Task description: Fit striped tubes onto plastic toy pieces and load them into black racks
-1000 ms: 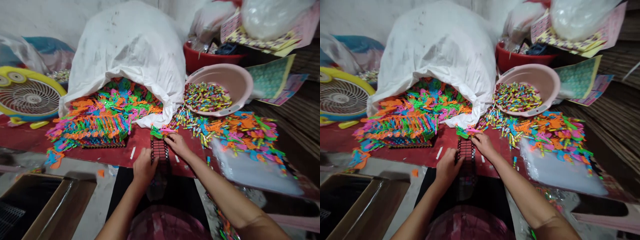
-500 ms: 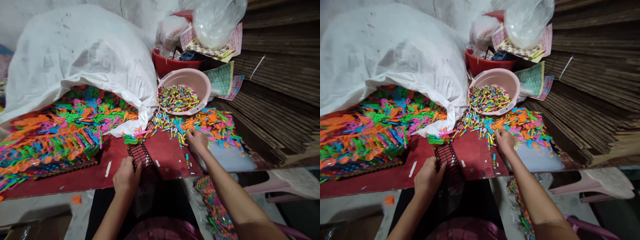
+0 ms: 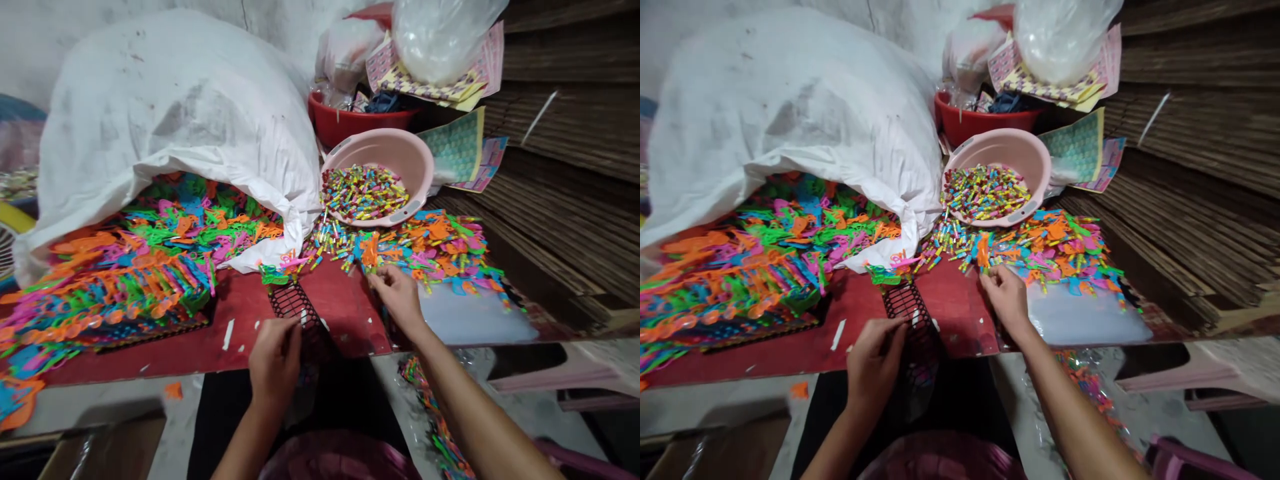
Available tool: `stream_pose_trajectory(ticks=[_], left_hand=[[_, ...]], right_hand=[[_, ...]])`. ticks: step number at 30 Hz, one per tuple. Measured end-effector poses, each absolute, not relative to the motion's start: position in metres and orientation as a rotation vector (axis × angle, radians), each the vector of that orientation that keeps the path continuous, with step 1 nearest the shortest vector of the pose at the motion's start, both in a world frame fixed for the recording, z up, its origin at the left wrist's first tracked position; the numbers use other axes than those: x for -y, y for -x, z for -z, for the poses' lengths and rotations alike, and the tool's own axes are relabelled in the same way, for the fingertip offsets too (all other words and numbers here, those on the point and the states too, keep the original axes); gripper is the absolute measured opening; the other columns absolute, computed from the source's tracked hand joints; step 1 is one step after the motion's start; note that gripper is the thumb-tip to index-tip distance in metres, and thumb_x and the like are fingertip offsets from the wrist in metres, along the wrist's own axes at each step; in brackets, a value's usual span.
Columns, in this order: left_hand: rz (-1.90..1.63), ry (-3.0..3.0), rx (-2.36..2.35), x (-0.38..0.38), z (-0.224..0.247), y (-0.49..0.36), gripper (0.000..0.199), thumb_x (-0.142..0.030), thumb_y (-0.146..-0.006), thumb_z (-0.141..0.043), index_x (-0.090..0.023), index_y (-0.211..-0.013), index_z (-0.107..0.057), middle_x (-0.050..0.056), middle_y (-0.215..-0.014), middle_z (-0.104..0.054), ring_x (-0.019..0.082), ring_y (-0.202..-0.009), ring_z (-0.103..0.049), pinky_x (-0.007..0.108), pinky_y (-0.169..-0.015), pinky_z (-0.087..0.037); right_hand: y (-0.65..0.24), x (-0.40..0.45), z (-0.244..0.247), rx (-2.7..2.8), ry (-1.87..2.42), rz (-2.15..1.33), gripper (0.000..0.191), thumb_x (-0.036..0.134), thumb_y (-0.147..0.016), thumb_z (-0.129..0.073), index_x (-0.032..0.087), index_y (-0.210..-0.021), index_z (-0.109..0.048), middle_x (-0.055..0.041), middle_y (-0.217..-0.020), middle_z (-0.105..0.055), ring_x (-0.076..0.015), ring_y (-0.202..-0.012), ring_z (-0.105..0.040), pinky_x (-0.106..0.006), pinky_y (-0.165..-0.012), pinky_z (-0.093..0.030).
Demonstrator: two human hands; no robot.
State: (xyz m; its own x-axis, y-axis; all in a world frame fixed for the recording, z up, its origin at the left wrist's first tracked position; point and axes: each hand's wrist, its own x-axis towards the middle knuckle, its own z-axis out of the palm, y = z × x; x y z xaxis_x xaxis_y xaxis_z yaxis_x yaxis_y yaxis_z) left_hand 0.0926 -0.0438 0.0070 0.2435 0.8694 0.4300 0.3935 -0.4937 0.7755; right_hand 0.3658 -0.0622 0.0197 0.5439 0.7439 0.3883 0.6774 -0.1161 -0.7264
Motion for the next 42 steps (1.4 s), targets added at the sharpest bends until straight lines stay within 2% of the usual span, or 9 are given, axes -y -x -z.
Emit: stream_pose_trajectory(ticks=[5,6,10,12,18,26,30,36,42], left_hand=[[-1.259,-1.838,-1.030,0.053,-0.018,-0.110,0.023,-0.033,-0.091,-0.060,-0.022,-0.112,-0.063,0.006,-0.099,-0.065,0.017,-0.089,-0.063,0.028,-0.077,-0.052],[-1.284,-1.805,-1.085,0.053,-0.018,-0.109,0.024,-0.035,-0.090,-0.062,-0.021,-0.110,-0.063,0.005,-0.097,-0.064,0.016,-0.086,-0.062,0.027,-0.075,-0.052],[-1.334,-1.736,-1.351,0.046,-0.016,-0.095,0.022,-0.039,-0.090,-0.061,-0.019,-0.081,-0.061,-0.001,-0.074,-0.052,0.012,-0.066,-0.052,0.023,-0.060,-0.044],[-1.342,-1.744,-1.403,0.041,-0.017,-0.087,0.025,-0.040,-0.090,-0.060,-0.019,-0.077,-0.061,-0.002,-0.071,-0.050,0.012,-0.064,-0.051,0.022,-0.059,-0.043],[-1.293,-1.851,-1.431,0.019,-0.018,-0.066,0.022,-0.038,-0.094,-0.052,-0.019,-0.085,-0.061,0.001,-0.082,-0.059,0.015,-0.078,-0.057,0.025,-0.074,-0.046],[-1.217,-1.993,-1.314,-0.023,-0.010,-0.049,0.022,-0.036,-0.095,-0.051,-0.019,-0.090,-0.063,0.003,-0.088,-0.063,0.015,-0.085,-0.060,0.026,-0.081,-0.047],[-1.183,-1.986,-1.319,-0.034,-0.002,-0.048,0.023,-0.038,-0.092,-0.055,-0.019,-0.105,-0.059,0.002,-0.090,-0.064,0.015,-0.083,-0.062,0.026,-0.079,-0.049],[-1.172,-2.052,-1.266,-0.038,0.001,-0.048,0.016,-0.035,-0.092,-0.056,-0.019,-0.096,-0.060,0.001,-0.087,-0.064,0.014,-0.081,-0.061,0.025,-0.077,-0.047],[-1.202,-2.011,-1.267,-0.045,0.012,-0.047,0.018,-0.036,-0.091,-0.058,-0.020,-0.098,-0.060,0.001,-0.086,-0.064,0.014,-0.080,-0.060,0.025,-0.076,-0.048]], right_hand=[[-0.275,0.072,-0.026,1.603,1.623,-0.061,0.016,0.031,-0.092,-0.057,0.021,-0.081,-0.062,-0.0002,-0.069,-0.058,-0.0148,-0.063,-0.053,-0.027,-0.060,-0.036],[-0.260,0.070,-0.024,1.681,1.593,-0.029,0.016,0.030,-0.093,-0.055,0.021,-0.082,-0.063,-0.0015,-0.071,-0.059,-0.0156,-0.064,-0.054,-0.027,-0.060,-0.035],[-0.220,0.055,-0.011,1.825,1.553,0.069,0.021,0.027,-0.096,-0.049,0.021,-0.082,-0.063,-0.0043,-0.074,-0.062,-0.0181,-0.068,-0.055,-0.030,-0.062,-0.034],[-0.211,0.047,-0.008,1.855,1.534,0.059,0.023,0.026,-0.097,-0.048,0.021,-0.080,-0.062,-0.0045,-0.074,-0.061,-0.0186,-0.069,-0.055,-0.030,-0.062,-0.033],[-0.211,0.035,-0.011,1.895,1.516,-0.109,0.013,0.024,-0.096,-0.052,0.020,-0.093,-0.064,-0.0050,-0.087,-0.065,-0.0189,-0.078,-0.059,-0.028,-0.067,-0.037],[-0.226,0.035,-0.001,1.835,1.482,-0.268,0.015,0.016,-0.094,-0.048,0.019,-0.092,-0.063,-0.0052,-0.087,-0.062,-0.0196,-0.083,-0.059,-0.029,-0.072,-0.042],[-0.227,0.034,0.005,1.763,1.428,-0.306,0.014,0.014,-0.094,-0.049,0.019,-0.093,-0.061,-0.0056,-0.087,-0.061,-0.0202,-0.083,-0.059,-0.030,-0.073,-0.043],[-0.228,0.033,0.006,1.741,1.405,-0.304,0.012,0.013,-0.094,-0.051,0.020,-0.093,-0.061,-0.0051,-0.086,-0.062,-0.0195,-0.081,-0.060,-0.030,-0.073,-0.045],[-0.227,0.035,0.003,1.764,1.404,-0.263,0.011,0.010,-0.093,-0.052,0.018,-0.094,-0.061,-0.0059,-0.088,-0.062,-0.0202,-0.082,-0.060,-0.031,-0.075,-0.047]])
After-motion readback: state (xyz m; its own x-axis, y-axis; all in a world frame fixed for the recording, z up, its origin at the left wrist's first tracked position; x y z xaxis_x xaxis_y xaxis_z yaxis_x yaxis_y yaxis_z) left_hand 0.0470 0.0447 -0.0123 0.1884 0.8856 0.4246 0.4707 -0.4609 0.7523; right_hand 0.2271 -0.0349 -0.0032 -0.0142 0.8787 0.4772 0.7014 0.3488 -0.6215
